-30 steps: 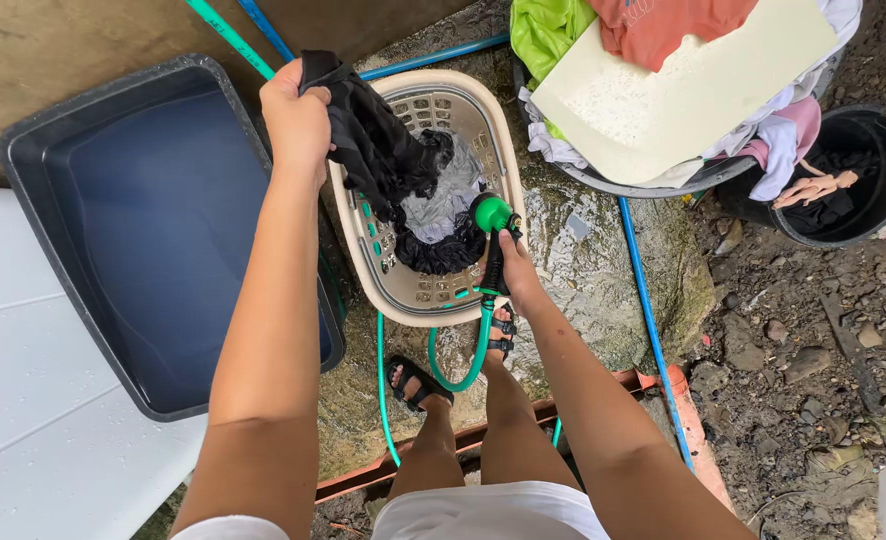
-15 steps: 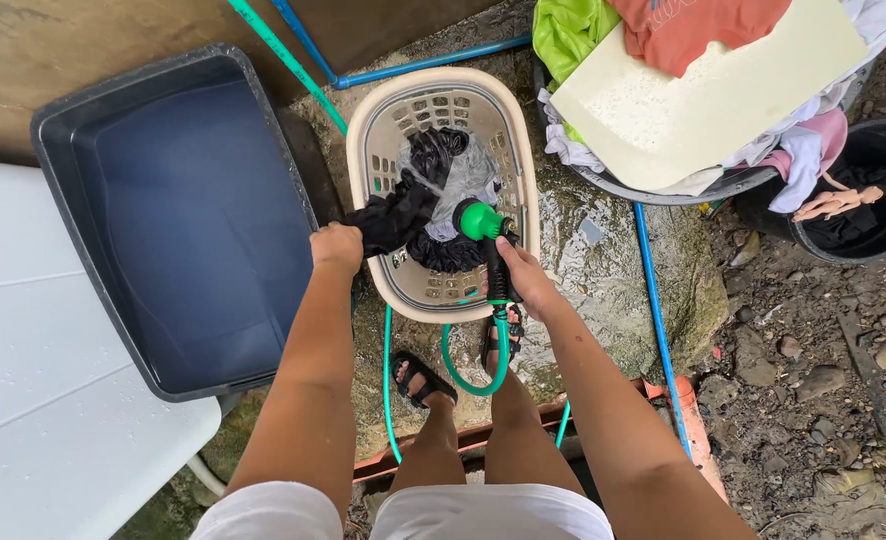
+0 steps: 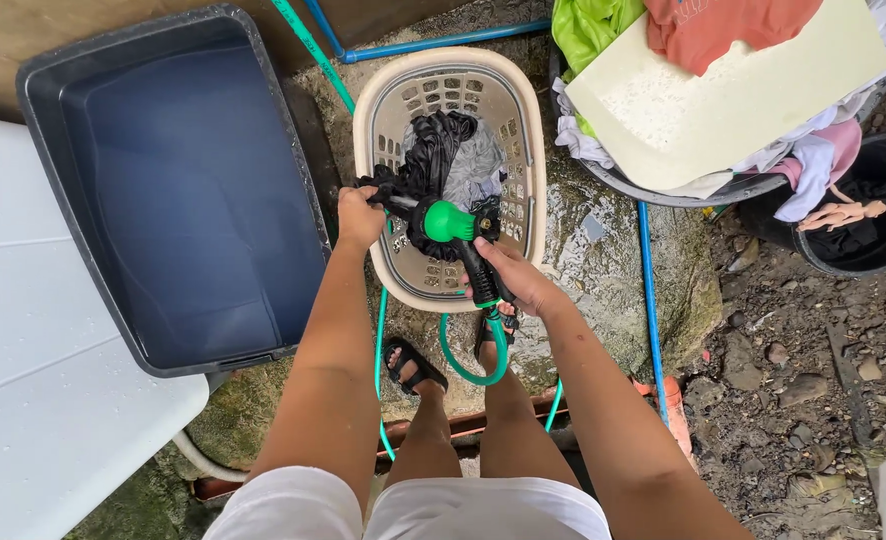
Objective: The recorder washes various items of clothing using a hose and a washing machine in an outdoor area.
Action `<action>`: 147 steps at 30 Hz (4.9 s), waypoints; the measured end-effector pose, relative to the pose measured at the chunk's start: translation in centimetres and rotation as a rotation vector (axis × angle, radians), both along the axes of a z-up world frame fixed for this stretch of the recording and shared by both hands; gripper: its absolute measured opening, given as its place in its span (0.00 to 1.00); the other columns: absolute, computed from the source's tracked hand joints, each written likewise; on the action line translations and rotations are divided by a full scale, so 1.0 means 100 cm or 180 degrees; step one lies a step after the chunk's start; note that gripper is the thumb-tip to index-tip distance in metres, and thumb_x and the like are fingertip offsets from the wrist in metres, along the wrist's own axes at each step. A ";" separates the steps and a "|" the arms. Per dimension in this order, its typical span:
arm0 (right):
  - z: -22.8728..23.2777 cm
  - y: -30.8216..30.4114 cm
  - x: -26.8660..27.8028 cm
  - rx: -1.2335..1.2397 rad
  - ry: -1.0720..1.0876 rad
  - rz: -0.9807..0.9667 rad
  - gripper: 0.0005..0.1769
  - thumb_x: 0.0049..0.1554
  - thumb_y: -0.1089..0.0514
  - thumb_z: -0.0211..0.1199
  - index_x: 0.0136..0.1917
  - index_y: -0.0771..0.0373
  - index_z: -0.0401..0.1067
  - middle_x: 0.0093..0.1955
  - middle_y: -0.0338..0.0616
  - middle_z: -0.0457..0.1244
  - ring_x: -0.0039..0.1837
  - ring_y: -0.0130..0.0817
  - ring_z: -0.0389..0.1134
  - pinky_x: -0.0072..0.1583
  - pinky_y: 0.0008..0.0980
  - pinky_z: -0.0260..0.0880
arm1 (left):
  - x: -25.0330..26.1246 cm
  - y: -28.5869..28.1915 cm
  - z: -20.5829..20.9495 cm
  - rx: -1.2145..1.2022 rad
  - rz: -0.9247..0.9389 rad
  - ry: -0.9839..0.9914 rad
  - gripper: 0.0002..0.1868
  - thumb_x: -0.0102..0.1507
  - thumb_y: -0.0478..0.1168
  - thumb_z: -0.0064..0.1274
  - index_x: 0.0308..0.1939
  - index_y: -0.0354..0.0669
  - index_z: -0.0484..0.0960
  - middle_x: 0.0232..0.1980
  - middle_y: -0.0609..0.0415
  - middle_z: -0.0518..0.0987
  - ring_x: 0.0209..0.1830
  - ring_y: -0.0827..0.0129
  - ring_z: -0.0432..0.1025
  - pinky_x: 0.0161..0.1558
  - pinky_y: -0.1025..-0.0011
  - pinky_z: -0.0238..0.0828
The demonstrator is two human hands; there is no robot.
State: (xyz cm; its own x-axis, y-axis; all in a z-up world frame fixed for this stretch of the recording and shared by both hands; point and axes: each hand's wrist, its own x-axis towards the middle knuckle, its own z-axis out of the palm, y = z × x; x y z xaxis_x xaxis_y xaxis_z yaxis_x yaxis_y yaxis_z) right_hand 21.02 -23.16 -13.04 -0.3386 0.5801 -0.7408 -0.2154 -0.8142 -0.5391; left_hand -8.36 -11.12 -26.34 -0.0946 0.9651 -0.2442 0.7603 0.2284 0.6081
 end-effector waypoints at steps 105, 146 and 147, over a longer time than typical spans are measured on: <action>-0.332 -0.025 0.008 -0.1674 -0.0956 -0.1409 0.48 0.54 0.24 0.53 0.78 0.51 0.55 0.80 0.52 0.48 0.70 0.66 0.61 0.66 0.69 0.65 | 0.059 -0.075 0.054 -0.0723 0.2938 -0.4566 0.28 0.65 0.55 0.55 0.59 0.36 0.79 0.57 0.50 0.83 0.55 0.61 0.79 0.57 0.60 0.77; 0.084 0.154 0.056 0.1479 -0.2048 0.0698 0.34 0.62 0.47 0.60 0.79 0.49 0.61 0.34 0.35 0.59 0.35 0.23 0.58 0.38 0.27 0.60 | 0.086 0.114 -0.040 -0.1086 0.2250 -0.2223 0.44 0.59 0.65 0.62 0.66 0.38 0.67 0.58 0.48 0.74 0.57 0.63 0.71 0.56 0.54 0.67; 0.082 0.164 0.056 0.1654 -0.2154 0.0771 0.33 0.62 0.47 0.60 0.79 0.50 0.61 0.34 0.35 0.60 0.36 0.24 0.59 0.39 0.28 0.61 | 0.079 0.115 -0.059 -0.1150 0.2300 -0.2084 0.48 0.59 0.64 0.65 0.70 0.39 0.62 0.62 0.47 0.72 0.61 0.63 0.69 0.60 0.54 0.64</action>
State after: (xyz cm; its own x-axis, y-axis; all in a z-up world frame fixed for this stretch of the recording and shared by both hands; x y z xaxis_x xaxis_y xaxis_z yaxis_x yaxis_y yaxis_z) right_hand 26.59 -6.72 -4.80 -0.0805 0.8682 -0.4896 0.4302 -0.4128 -0.8029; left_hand -0.41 0.39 -32.19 -0.3659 0.5902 -0.7196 -0.0846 0.7489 0.6573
